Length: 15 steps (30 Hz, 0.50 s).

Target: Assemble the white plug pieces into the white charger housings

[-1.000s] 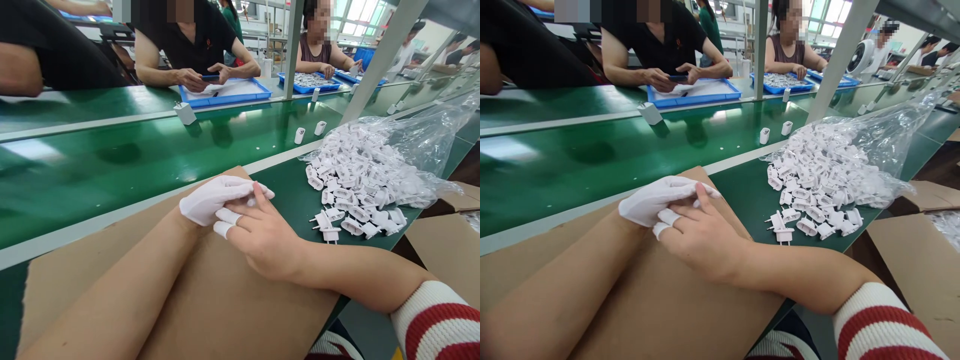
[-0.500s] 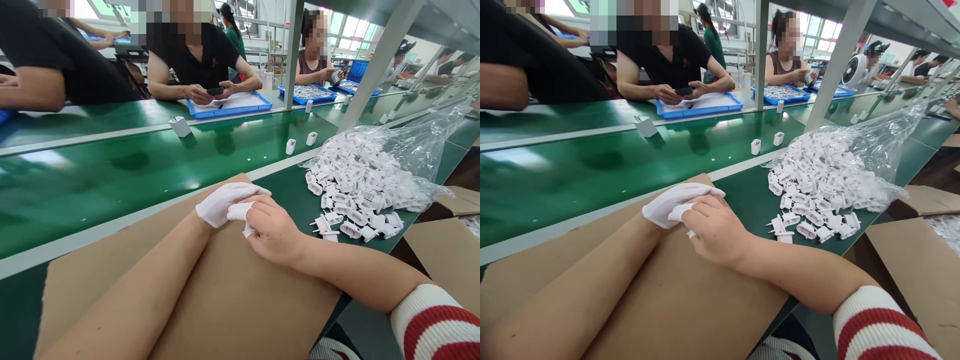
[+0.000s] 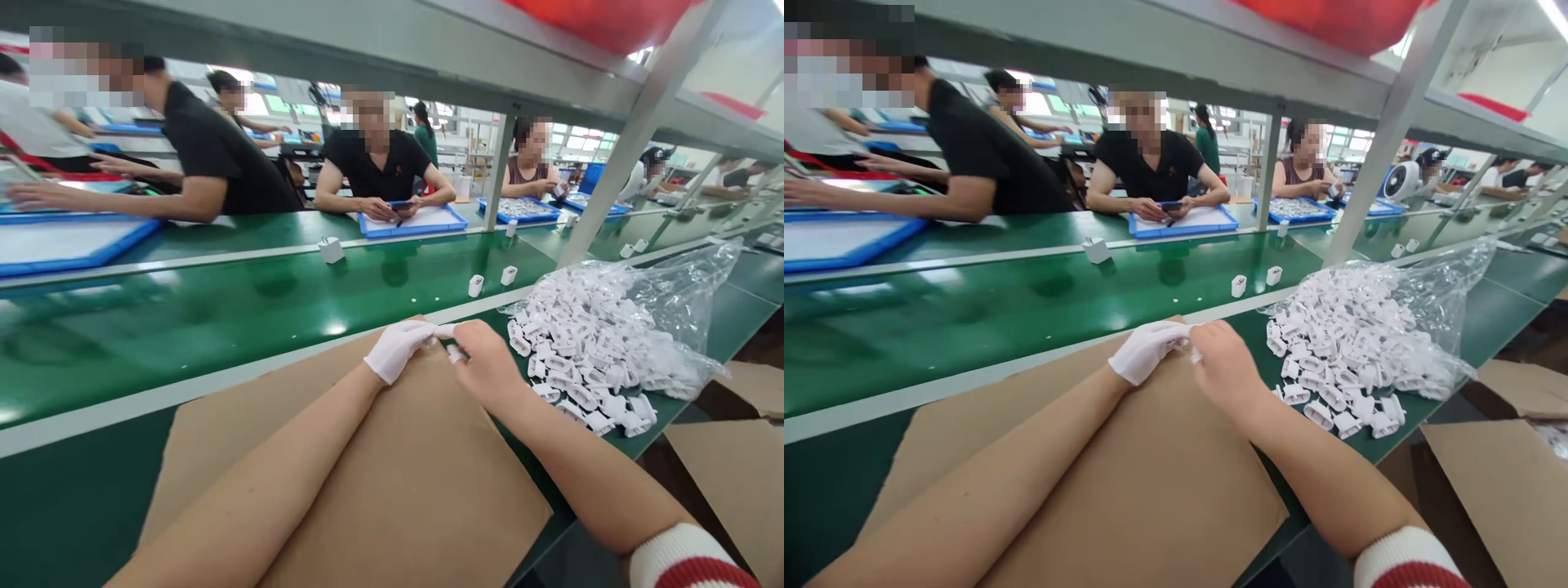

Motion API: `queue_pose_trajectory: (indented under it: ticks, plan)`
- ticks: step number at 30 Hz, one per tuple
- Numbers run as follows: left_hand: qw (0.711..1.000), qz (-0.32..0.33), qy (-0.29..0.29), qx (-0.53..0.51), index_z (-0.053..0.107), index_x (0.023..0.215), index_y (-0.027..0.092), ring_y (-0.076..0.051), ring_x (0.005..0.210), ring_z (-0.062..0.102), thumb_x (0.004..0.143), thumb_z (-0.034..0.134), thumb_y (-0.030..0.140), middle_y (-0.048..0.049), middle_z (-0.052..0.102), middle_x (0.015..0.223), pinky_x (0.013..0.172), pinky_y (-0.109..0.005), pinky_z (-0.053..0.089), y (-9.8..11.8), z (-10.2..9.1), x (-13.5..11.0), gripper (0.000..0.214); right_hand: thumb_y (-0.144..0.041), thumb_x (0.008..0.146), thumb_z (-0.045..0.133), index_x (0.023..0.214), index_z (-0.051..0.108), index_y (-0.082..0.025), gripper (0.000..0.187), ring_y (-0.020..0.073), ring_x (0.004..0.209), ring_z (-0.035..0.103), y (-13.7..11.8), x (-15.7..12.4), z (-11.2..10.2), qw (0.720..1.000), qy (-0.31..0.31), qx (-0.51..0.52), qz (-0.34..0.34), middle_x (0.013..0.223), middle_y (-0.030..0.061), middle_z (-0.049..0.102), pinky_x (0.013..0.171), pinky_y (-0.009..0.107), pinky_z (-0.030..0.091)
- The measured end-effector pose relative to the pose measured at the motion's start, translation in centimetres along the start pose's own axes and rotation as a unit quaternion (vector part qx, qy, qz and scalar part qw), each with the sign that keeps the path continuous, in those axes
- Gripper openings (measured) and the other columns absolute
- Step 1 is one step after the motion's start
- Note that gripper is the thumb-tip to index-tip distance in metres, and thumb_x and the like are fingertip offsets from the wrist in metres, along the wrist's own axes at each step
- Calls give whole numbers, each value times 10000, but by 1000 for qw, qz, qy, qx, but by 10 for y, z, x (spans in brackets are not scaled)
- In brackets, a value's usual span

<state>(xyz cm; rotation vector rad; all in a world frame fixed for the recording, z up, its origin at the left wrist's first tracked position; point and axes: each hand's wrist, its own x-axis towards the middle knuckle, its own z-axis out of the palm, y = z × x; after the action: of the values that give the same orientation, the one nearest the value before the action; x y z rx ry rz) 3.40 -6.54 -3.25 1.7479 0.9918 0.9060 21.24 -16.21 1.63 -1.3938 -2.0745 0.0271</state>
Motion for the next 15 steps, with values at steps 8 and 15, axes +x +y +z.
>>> queue_pose_trajectory:
  ticks: [8,15]
  plan:
    - [997,-60,48,3,818,805,179,-260,932,691,795,669,639,-86,791,917,907,-350,526,-3,16,-3,483,-113,907,597,1219,692,-168,331,300,1135,713,58,22,-56,879,-222,-263,330,1228,175,723,849,354,528]
    - [990,-63,61,114,802,818,197,-287,923,702,805,612,675,-80,784,893,874,-355,525,2,16,17,515,-92,903,617,1278,684,-165,388,314,1194,719,56,29,-44,896,-249,-236,282,1261,201,731,928,386,559]
